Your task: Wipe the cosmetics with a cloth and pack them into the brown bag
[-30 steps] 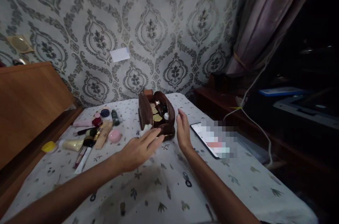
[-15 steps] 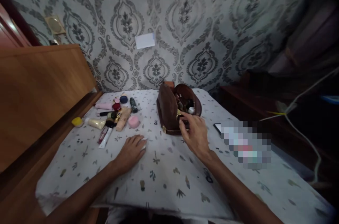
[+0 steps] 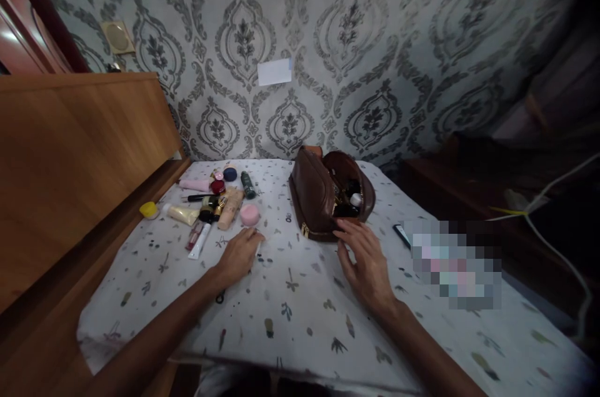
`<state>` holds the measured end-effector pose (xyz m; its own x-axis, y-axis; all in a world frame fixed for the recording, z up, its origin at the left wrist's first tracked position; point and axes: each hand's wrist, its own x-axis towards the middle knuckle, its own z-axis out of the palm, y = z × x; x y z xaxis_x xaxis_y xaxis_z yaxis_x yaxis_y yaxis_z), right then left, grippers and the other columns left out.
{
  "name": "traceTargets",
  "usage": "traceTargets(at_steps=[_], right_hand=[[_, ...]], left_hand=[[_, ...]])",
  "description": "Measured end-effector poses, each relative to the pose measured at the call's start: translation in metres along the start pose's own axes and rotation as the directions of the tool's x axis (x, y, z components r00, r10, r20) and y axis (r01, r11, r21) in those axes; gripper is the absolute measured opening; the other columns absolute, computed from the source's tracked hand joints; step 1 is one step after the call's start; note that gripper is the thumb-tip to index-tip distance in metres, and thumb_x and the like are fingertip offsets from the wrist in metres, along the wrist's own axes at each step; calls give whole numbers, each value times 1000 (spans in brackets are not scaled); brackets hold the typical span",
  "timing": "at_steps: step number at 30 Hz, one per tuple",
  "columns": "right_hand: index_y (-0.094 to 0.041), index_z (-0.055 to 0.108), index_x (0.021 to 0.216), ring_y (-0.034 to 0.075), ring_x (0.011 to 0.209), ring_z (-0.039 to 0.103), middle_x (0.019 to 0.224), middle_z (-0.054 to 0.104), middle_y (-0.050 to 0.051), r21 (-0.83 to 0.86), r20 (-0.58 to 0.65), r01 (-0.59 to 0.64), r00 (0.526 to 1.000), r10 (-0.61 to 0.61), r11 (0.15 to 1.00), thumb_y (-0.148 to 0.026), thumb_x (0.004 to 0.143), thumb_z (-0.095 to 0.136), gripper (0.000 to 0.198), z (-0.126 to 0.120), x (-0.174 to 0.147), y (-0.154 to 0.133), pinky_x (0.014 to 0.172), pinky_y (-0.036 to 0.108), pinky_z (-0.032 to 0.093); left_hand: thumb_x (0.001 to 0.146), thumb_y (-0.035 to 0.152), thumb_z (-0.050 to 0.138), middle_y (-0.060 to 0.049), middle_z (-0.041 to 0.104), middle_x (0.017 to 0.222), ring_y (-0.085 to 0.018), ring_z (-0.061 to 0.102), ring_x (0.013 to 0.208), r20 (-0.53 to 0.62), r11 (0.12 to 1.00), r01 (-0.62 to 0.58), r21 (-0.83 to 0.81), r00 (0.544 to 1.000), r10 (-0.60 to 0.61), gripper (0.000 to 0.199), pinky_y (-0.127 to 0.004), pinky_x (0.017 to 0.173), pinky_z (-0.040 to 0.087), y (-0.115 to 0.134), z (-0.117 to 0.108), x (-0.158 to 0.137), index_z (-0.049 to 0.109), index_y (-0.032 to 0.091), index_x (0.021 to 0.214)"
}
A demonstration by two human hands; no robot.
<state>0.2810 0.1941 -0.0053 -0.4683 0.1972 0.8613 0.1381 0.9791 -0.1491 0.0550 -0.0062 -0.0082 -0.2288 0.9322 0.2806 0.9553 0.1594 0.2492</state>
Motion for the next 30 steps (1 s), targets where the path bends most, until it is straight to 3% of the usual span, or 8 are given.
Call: traceTargets(at_steps=[9,14,20,23,25,30], right_hand=[[-23,64,110,28,109,67,113,72,11,9,6,-54,999,54,999,-19,91,54,22,-3,9,-1,101,56,48],[-25,65,108,28,104,68,108,73,9,-13,-10,-38,999,38,999,-17,90,55,22,0,25,-15,101,56,46],[-24,65,107,25,103,66,106,73,8,243,35,8,999,-17,970,-10,89,54,25,34,40,-51,91,46,54],[-24,67,104,24,101,66,102,73,7,415,153,-89,988,27,905,-13,90,54,22,60,43,-69,89,43,55],[-24,68,101,24,99,67,101,73,6,492,274,-216,958,86,843,-17,90,53,20,78,44,-79,89,42,55],[-22,66,106,25,94,69,106,72,8,523,538,-595,786,304,610,-30,90,51,24,112,38,-94,80,40,57]], left_hand=[[95,13,38,-9,63,102,-22,60,99,1,999,22,39,1000,-22,27,-33,84,51,1,3,10,62,19,105],[95,15,39,-8,62,104,-22,59,101,28,998,18,66,999,-19,24,-33,85,50,0,4,10,61,20,105],[95,16,40,-7,62,102,-22,59,99,26,999,12,43,1000,-13,24,-33,85,51,-4,4,9,61,19,108],[94,14,42,-6,62,101,-21,59,99,16,1000,11,8,1000,-11,24,-33,87,51,-6,5,9,60,19,108],[94,14,42,-7,62,101,-22,59,99,8,1000,15,-16,1000,-15,24,-34,86,51,-8,5,9,60,18,110],[93,15,44,-8,62,101,-22,60,97,-28,995,89,-39,996,-90,20,-33,84,51,-10,2,7,60,17,106]])
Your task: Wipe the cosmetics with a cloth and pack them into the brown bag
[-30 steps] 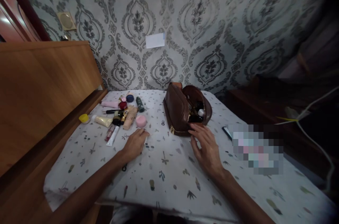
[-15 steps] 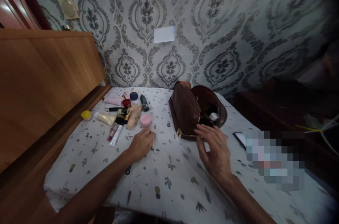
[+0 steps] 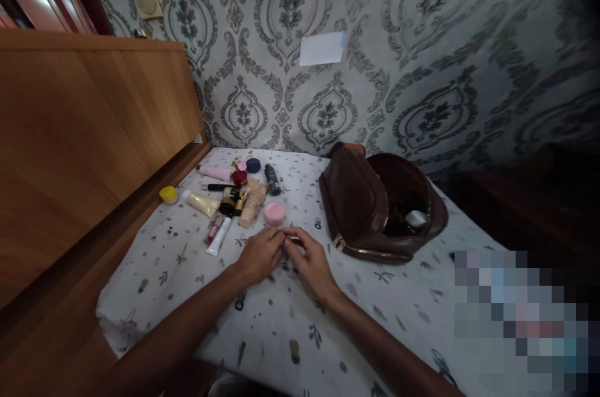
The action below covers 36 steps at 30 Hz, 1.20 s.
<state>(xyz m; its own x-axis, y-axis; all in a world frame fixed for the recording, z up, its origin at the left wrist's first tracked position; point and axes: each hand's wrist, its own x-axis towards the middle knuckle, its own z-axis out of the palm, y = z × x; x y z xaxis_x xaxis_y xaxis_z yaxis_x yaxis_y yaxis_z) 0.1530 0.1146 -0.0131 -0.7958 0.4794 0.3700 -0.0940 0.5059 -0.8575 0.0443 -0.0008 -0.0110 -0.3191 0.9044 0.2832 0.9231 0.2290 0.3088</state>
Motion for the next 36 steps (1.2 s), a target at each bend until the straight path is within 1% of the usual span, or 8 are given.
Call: traceTargets(at_steps=[2,6,9,12,16,20,30,36], right_hand=[[-21,66,105,25,94,69,107,72,9,60,-2,-70,997,71,996,-35,90,50,26,6,-1,5,79,39,56],[-20,66,101,25,96,68,102,73,9,42,26,-85,996,84,996,-34,88,51,24,7,-7,10,82,38,54],[-19,67,99,22,90,68,97,73,7,16,38,-106,994,106,994,-31,88,49,24,5,-10,9,78,34,53],[-19,68,95,20,84,66,91,72,6,-2,38,-109,993,109,994,-29,88,49,22,5,-10,8,75,31,51],[-19,69,95,20,88,66,95,72,7,-4,50,-88,995,88,996,-26,88,50,21,5,-9,11,78,31,50],[-19,69,95,20,87,65,94,71,6,-5,65,-88,994,88,996,-25,88,49,22,5,-9,13,72,29,49],[-19,69,92,18,83,64,91,70,6,-22,65,-67,996,68,998,-19,87,50,20,4,-9,12,69,27,47],[-19,70,92,18,83,64,89,70,6,-16,61,-65,996,66,998,-16,86,51,20,5,-8,13,71,28,47]], left_hand=[[92,15,45,-8,63,99,-21,61,94,-40,999,43,0,998,-43,18,-32,83,51,-1,-5,-1,61,18,101],[90,13,44,-5,65,94,-19,62,90,-153,994,106,-13,982,-107,19,-30,81,49,-11,-17,-2,62,19,94],[90,14,44,-6,68,95,-19,63,91,-264,987,163,12,952,-154,21,-30,82,49,-26,-27,-1,63,19,94],[92,17,43,-7,69,97,-22,63,93,-330,947,294,132,913,-238,24,-32,83,49,-43,-36,2,65,18,99],[94,18,43,-11,67,103,-27,61,96,-289,825,433,364,894,-341,30,-36,81,50,-52,-45,4,66,17,113],[93,17,45,-12,64,104,-29,60,99,-199,757,427,494,903,-380,35,-38,80,51,-49,-46,5,64,19,123],[95,18,43,-12,63,103,-29,60,100,-193,755,435,490,899,-392,41,-37,79,51,-54,-41,5,59,19,133],[96,22,45,-10,62,106,-26,58,104,-208,790,436,431,900,-384,30,-33,78,49,-53,-44,5,69,23,114]])
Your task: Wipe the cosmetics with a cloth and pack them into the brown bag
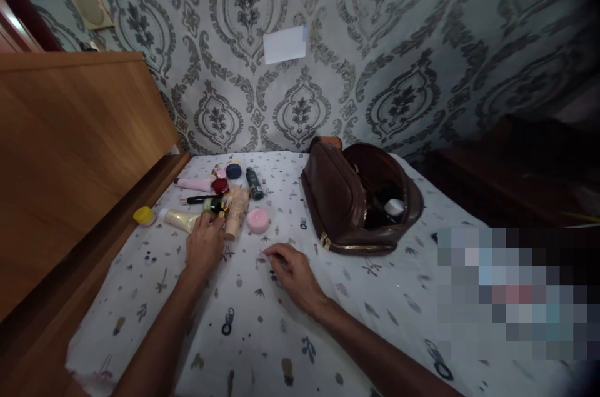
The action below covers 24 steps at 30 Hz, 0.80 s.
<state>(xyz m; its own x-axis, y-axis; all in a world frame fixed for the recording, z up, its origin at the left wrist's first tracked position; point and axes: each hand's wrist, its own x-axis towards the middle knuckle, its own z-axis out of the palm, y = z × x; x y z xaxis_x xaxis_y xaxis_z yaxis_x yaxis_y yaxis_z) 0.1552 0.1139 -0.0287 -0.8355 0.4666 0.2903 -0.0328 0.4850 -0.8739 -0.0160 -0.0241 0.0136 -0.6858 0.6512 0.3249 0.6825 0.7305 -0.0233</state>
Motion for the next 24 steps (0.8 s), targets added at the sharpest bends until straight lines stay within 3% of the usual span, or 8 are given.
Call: traceTargets(at_steps=[13,24], right_hand=[[-18,68,93,17,84,62,91,69,5,-19,-17,25,1000,-25,1000,-10,84,53,20,1,-3,1,73,27,47],[-20,70,91,18,88,62,88,70,4,-46,-33,-2,999,0,999,-7,78,54,25,0,-2,-2,80,29,48]], left_hand=[[95,22,49,-13,64,106,-31,57,104,102,982,-66,174,994,49,31,-38,80,51,16,-7,2,66,22,121],[97,31,42,-12,67,101,-29,62,96,-10,989,-95,109,995,97,34,-37,77,52,9,-5,-1,67,20,117]])
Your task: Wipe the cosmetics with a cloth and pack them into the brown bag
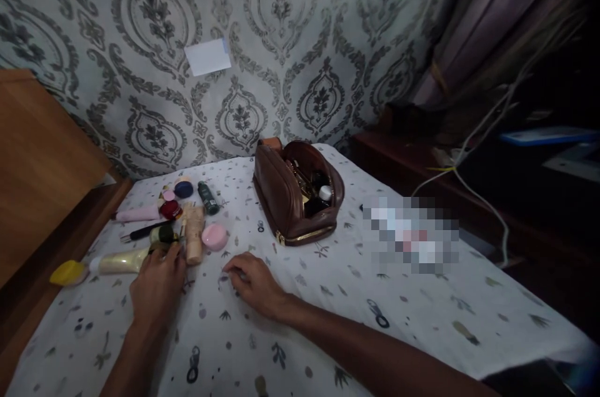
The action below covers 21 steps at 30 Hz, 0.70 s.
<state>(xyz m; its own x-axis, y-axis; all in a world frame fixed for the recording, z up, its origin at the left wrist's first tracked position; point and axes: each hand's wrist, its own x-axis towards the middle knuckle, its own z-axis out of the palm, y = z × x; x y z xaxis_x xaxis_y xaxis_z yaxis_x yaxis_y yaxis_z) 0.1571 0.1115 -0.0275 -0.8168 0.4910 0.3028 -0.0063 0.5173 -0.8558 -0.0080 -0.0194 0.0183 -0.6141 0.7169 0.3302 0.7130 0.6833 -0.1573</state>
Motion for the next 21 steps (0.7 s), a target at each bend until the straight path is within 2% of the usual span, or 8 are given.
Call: traceTargets(at_steps=[6,8,11,14,16,17,19,21], right_hand=[[-21,71,91,17,85,62,86,69,3,10,-18,-13,1000,14,1000,-7,78,54,26,2,0,2,77,27,48],[-21,71,92,17,88,62,89,70,3,17,-19,-4,1000,4,1000,-7,78,54,26,2,-1,0,77,27,48],[-20,72,93,18,88,63,88,71,4,31,-25,2,1000,-1,1000,-9,79,56,24,0,-2,-3,78,27,48],[-20,72,98,17,80,63,85,71,3,122,-41,-14,999,19,992,-18,86,55,21,-2,0,-5,75,27,49],[-19,71,104,16,77,64,86,71,4,283,-25,-44,998,53,958,-31,91,53,25,-2,2,-5,73,28,50],[-19,70,107,16,76,64,86,70,4,394,-2,-76,996,84,916,-39,92,53,30,-2,3,-5,72,29,50],[-20,68,111,17,76,65,88,70,4,618,64,-173,983,170,767,-57,88,55,45,-2,5,-4,72,30,51],[-21,68,111,17,77,65,90,70,3,761,114,-252,959,260,598,-67,80,60,56,-2,7,-2,70,30,52]], left_hand=[[94,40,41,-7,70,108,-23,67,86,22,944,120,-307,993,-119,36,-31,69,50,-15,-6,0,69,25,111],[94,43,40,-7,71,105,-24,67,82,22,924,160,-348,986,-163,38,-32,67,49,-22,-10,0,69,26,110],[94,47,38,-8,71,103,-25,66,77,-60,920,142,-365,983,-176,42,-34,65,49,-25,-17,-2,69,24,108],[95,46,38,-8,70,102,-25,67,83,-209,926,21,-376,972,-107,40,-36,70,51,-14,-23,-7,68,22,108],[97,41,41,-7,71,99,-25,66,88,-330,919,-135,-371,944,6,33,-35,75,52,3,-25,-13,67,23,108],[97,37,43,-7,71,98,-24,66,89,-380,904,-228,-361,921,81,30,-35,78,52,13,-24,-18,67,24,108],[97,29,43,-6,71,98,-22,65,87,-428,855,-414,-314,865,262,26,-33,79,53,36,-21,-27,67,25,108],[97,26,45,-8,69,91,-21,65,82,-452,837,-481,-262,827,334,26,-31,70,54,58,-17,-35,67,21,110]])
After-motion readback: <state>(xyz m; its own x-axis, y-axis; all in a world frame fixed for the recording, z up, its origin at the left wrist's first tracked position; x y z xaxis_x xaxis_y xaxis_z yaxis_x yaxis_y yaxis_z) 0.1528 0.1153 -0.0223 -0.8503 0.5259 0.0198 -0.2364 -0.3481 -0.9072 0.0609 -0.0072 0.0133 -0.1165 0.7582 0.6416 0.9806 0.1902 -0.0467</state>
